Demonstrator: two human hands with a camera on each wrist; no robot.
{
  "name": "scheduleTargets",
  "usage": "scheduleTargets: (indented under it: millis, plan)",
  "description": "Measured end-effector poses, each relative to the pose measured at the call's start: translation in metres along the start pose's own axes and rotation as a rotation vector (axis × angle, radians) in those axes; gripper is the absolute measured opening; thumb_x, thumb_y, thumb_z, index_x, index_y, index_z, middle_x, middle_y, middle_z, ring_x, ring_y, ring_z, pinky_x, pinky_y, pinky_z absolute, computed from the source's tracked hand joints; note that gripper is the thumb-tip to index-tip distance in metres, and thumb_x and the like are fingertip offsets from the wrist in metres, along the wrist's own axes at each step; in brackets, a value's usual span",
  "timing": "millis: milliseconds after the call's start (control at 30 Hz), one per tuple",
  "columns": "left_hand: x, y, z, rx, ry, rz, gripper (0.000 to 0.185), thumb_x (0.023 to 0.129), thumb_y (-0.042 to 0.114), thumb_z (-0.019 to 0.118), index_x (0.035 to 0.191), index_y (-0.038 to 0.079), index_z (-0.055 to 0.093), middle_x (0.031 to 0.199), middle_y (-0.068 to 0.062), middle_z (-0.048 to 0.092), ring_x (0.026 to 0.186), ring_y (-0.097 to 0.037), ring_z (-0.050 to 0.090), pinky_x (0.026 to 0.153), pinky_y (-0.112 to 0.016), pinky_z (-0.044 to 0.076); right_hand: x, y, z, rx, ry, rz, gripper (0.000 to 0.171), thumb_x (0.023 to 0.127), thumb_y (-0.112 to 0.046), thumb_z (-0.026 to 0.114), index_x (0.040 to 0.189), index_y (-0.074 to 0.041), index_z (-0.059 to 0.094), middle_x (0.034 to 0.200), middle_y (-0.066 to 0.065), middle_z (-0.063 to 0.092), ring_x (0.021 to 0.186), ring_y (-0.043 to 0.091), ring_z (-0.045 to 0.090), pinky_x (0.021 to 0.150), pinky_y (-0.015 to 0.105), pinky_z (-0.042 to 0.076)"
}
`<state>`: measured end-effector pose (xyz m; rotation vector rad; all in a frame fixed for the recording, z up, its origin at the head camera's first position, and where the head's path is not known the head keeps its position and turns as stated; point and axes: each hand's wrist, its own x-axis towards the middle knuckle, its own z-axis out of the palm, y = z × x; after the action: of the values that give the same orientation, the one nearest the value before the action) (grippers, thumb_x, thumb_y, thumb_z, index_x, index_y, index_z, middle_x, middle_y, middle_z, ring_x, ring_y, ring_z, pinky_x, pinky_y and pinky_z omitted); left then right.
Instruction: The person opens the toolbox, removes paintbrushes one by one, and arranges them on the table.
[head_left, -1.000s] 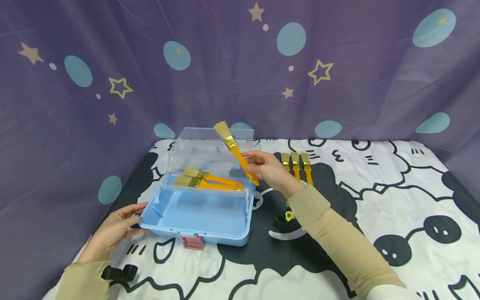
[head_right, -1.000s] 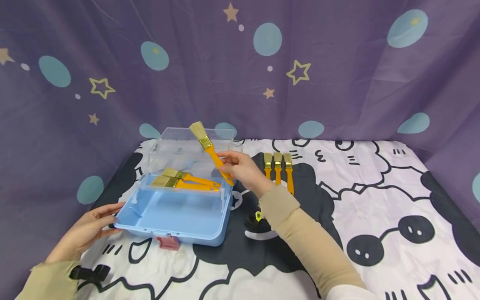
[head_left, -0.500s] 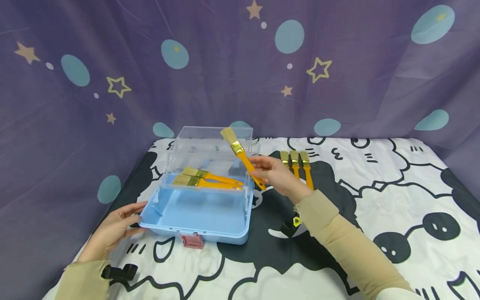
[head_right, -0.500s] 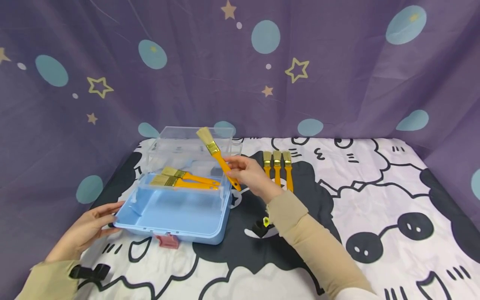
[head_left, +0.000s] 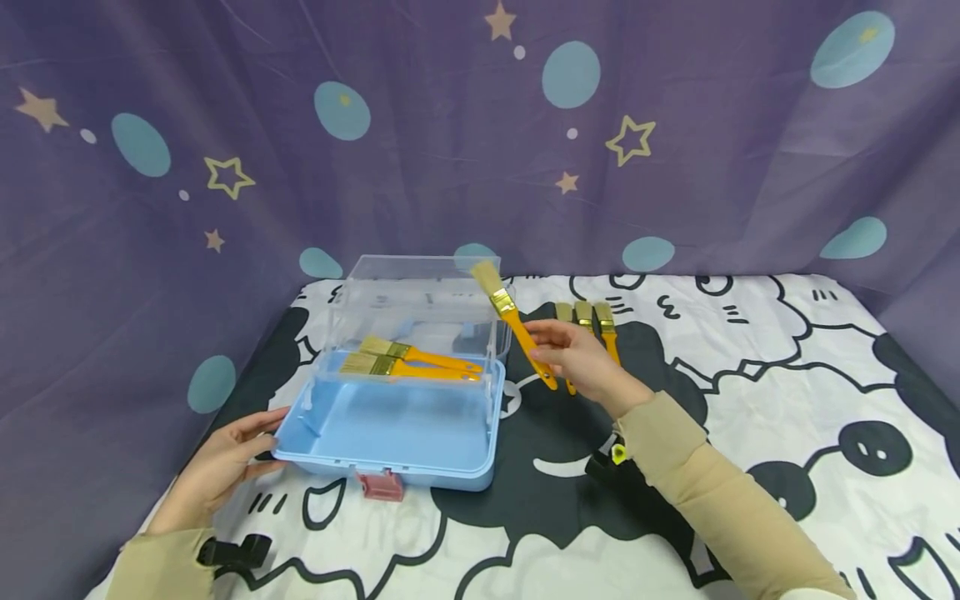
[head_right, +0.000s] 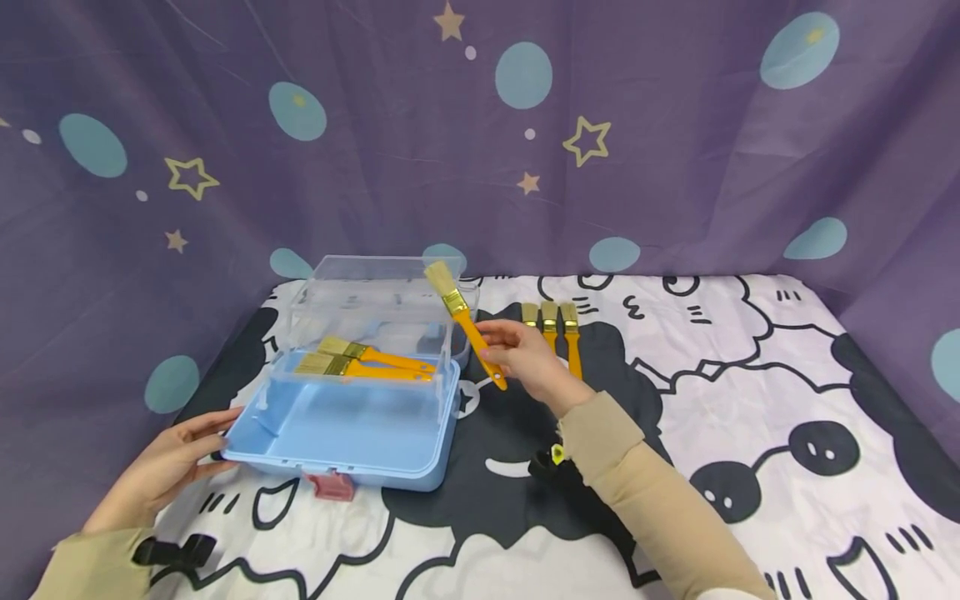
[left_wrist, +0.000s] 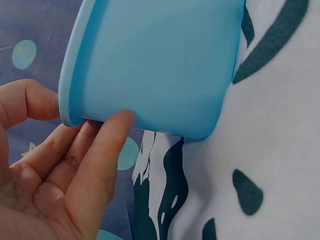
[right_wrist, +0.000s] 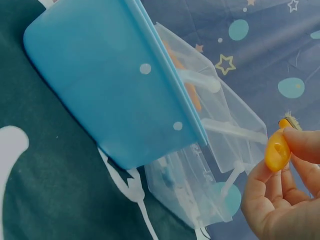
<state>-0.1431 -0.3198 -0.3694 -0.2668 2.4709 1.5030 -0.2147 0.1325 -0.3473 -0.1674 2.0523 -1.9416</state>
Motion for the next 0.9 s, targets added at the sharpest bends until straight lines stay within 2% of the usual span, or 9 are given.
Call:
scheduleTargets:
  millis: [100, 133, 433, 900]
  plan:
    - [-0.001, 0.0, 0.0, -0.002, 0.008, 0.002, 0.059, 0.091, 0.003, 0.047, 0.145, -0.009, 0.027, 0.136, -0.018, 0.048, 0.086, 0.008, 0.056, 0.074, -0.03, 0.057, -0.002, 0.002, -0.002, 0.012, -0.004, -0.009, 0.048, 0.092, 0.0, 0.054, 0.139, -0.003, 0.045, 0.11, 0.003, 0.053, 0.099, 0.018, 0.053, 0.081, 0.028, 0.046]
    - [-0.002, 0.001, 0.0, 0.008, 0.001, 0.012, 0.059, 0.091, 0.003, 0.047, 0.145, -0.009, 0.026, 0.138, -0.021, 0.045, 0.087, 0.009, 0.055, 0.075, -0.03, 0.057, -0.002, 0.004, -0.003, 0.015, -0.007, -0.015, 0.048, 0.092, 0.0, 0.054, 0.139, -0.002, 0.044, 0.11, 0.003, 0.053, 0.098, 0.017, 0.053, 0.08, 0.027, 0.046]
    - [-0.002, 0.001, 0.001, -0.003, 0.001, 0.009, 0.059, 0.091, 0.003, 0.047, 0.145, -0.009, 0.026, 0.138, -0.019, 0.046, 0.087, 0.008, 0.056, 0.075, -0.03, 0.057, -0.009, 0.007, -0.01, 0.059, -0.015, -0.029, 0.05, 0.092, 0.002, 0.052, 0.14, 0.002, 0.04, 0.106, 0.001, 0.05, 0.094, 0.015, 0.05, 0.077, 0.023, 0.047]
    - [-0.003, 0.001, 0.001, -0.006, -0.007, 0.037, 0.058, 0.092, 0.002, 0.045, 0.145, -0.01, 0.024, 0.139, -0.025, 0.041, 0.087, 0.005, 0.058, 0.074, -0.029, 0.056, -0.018, 0.004, -0.034, 0.038, 0.036, -0.045, 0.051, 0.093, 0.0, 0.051, 0.142, 0.004, 0.036, 0.102, -0.003, 0.049, 0.096, 0.011, 0.05, 0.084, 0.024, 0.047]
